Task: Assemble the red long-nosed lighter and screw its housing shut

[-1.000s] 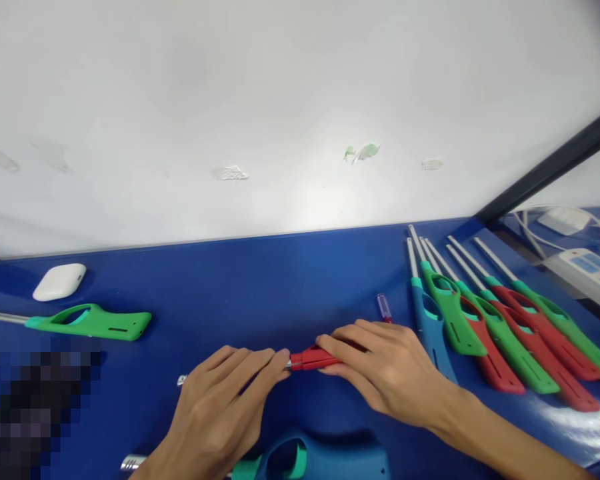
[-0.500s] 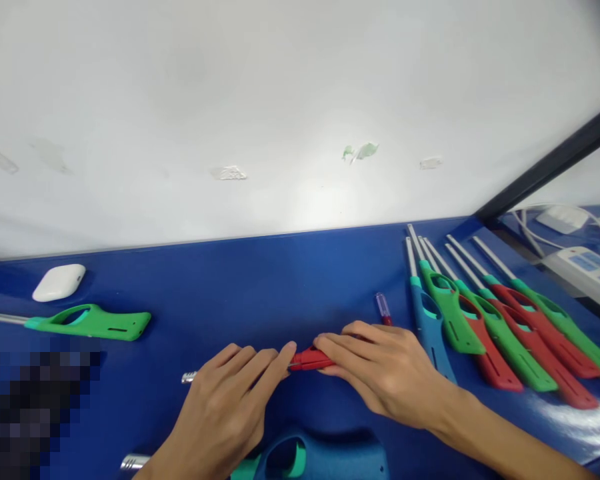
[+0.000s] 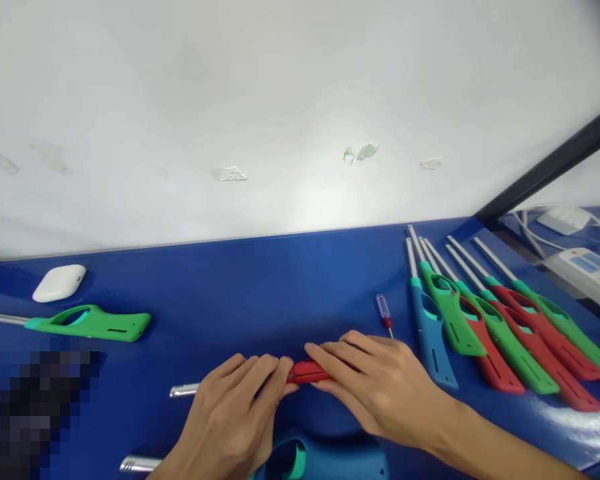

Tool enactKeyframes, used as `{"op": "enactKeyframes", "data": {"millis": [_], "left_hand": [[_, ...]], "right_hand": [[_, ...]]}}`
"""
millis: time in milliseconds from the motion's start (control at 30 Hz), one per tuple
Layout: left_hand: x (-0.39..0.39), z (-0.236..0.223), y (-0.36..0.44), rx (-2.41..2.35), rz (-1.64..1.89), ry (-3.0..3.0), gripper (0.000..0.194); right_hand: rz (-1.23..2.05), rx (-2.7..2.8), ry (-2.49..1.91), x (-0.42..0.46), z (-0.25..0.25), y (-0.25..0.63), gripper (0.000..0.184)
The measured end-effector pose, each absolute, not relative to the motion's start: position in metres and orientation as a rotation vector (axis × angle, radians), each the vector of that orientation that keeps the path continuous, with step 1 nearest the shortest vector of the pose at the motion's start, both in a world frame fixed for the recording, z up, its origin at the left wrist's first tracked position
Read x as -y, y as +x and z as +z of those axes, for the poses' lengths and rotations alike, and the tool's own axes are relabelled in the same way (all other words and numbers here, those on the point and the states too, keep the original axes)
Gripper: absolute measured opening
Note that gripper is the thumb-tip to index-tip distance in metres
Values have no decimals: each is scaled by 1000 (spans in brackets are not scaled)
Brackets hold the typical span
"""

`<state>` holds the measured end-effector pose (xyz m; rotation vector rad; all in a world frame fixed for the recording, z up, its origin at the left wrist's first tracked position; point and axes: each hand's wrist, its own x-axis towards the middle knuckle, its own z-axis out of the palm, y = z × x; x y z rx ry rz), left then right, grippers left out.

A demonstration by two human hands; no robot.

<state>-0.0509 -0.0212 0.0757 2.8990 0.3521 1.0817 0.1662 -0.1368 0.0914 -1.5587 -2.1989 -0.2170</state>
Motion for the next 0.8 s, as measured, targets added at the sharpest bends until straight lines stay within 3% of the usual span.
{"op": "enactKeyframes", "data": {"millis": [167,400,600,800], "left_hand": [[23,79,-45,-277,1071,2821,19],[25,84,-48,-292,961,3023,33],[22,78,-52,-347,1023,3053,21],[24,83,-46,-321,1041,2969,25]], "right_hand": [[-233,2239,-1608,138,92,160,39],[-229,2219,-1562,137,89,159,29],[-222,2150,-1504,137,89,162,25],[-206,2157,-1438,138,89,162,33]]}}
